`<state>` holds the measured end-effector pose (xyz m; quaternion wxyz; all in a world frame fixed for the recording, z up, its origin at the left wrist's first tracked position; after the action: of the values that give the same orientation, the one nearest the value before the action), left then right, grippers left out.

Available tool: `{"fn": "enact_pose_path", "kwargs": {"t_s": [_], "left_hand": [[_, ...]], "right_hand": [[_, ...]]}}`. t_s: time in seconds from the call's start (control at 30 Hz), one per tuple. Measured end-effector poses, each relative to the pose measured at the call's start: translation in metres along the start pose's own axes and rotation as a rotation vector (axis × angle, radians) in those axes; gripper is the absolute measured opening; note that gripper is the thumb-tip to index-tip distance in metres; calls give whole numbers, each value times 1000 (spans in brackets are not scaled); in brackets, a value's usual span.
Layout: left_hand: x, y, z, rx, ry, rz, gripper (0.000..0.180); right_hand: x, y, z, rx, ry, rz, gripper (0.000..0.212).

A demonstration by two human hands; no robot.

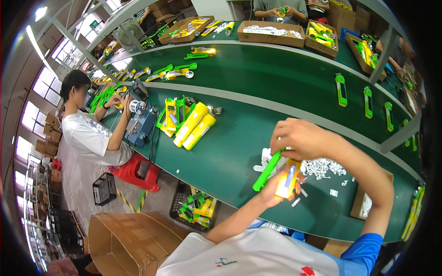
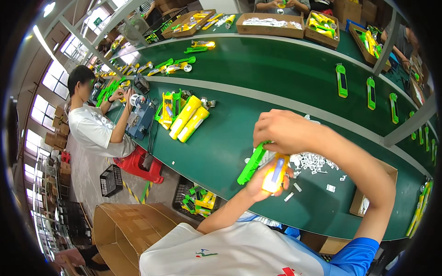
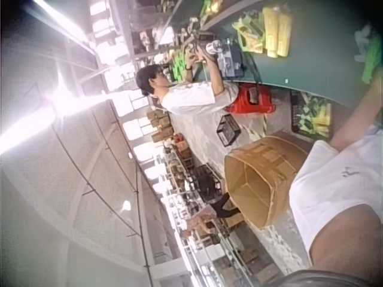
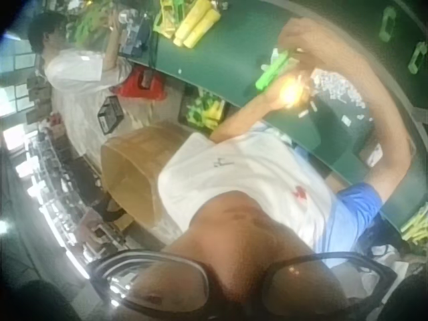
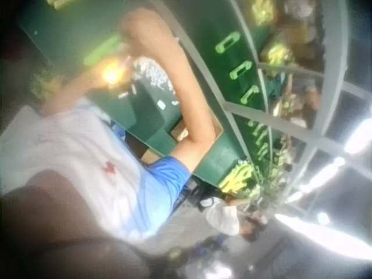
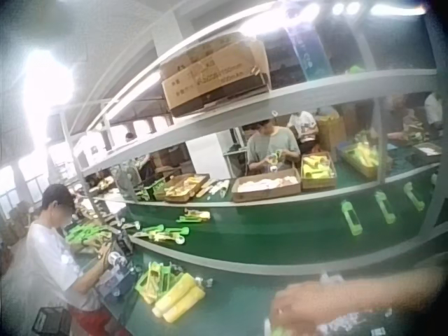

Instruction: The person assembles flashlights by picking up flashlight bodies and plastic switches, attaching the switches to the bodies, snapping the casings together by hand, and placing the assembled flashlights onto the conveyor belt.

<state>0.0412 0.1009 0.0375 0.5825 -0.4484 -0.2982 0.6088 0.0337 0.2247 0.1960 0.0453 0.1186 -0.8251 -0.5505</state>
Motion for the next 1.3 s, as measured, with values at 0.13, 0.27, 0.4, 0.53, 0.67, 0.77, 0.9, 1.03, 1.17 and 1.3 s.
{"fn": "enact_pose_path", "kwargs": {"t_s": [0.13, 0.27, 0.4, 0.53, 0.67, 0.77, 0.9, 1.03, 1.17, 1.3], "left_hand": [[5, 11, 12, -150, -160, -7, 43], [7, 10, 23, 32, -189, 59, 41], [13, -9, 21, 266, -293, 190, 34], [22, -5, 9, 801, -495, 237, 53], [22, -15, -5, 791, -299, 238, 55], [24, -7, -14, 841, -408, 258, 54], [23, -3, -23, 671, -456, 277, 50], [17, 11, -31, 349, -215, 260, 46], [15, 22, -26, 148, -241, 255, 43], [25, 26, -31, 175, -167, 354, 33]], "right_hand": [[-65, -22, -16, -210, 145, 610, 38], [-111, -64, -4, -90, -201, 850, 37], [-131, -129, -1, 864, -567, 1219, 38], [-122, -154, -9, 1529, -725, 1029, 49], [-127, -172, -6, 1380, -750, 1068, 61], [-130, -175, -10, 1383, -728, 1203, 63], [-131, -160, -18, 1288, -706, 1380, 65], [-129, -147, -15, 942, -853, 1171, 52], [-123, -149, -16, 872, -897, 1154, 41], [-129, -164, -13, 819, -921, 1136, 41]]}}
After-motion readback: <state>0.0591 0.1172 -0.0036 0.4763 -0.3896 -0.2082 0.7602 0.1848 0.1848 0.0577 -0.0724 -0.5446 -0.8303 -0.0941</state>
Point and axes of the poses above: each hand's wrist, its own x-axis towards the middle knuckle, its own y-axis out of the back of the hand, z = x × y, the point moved 4 cm from there along x, towards the middle knuckle, and after that the axes turned 2 degrees about z, right-handed, at the moved point
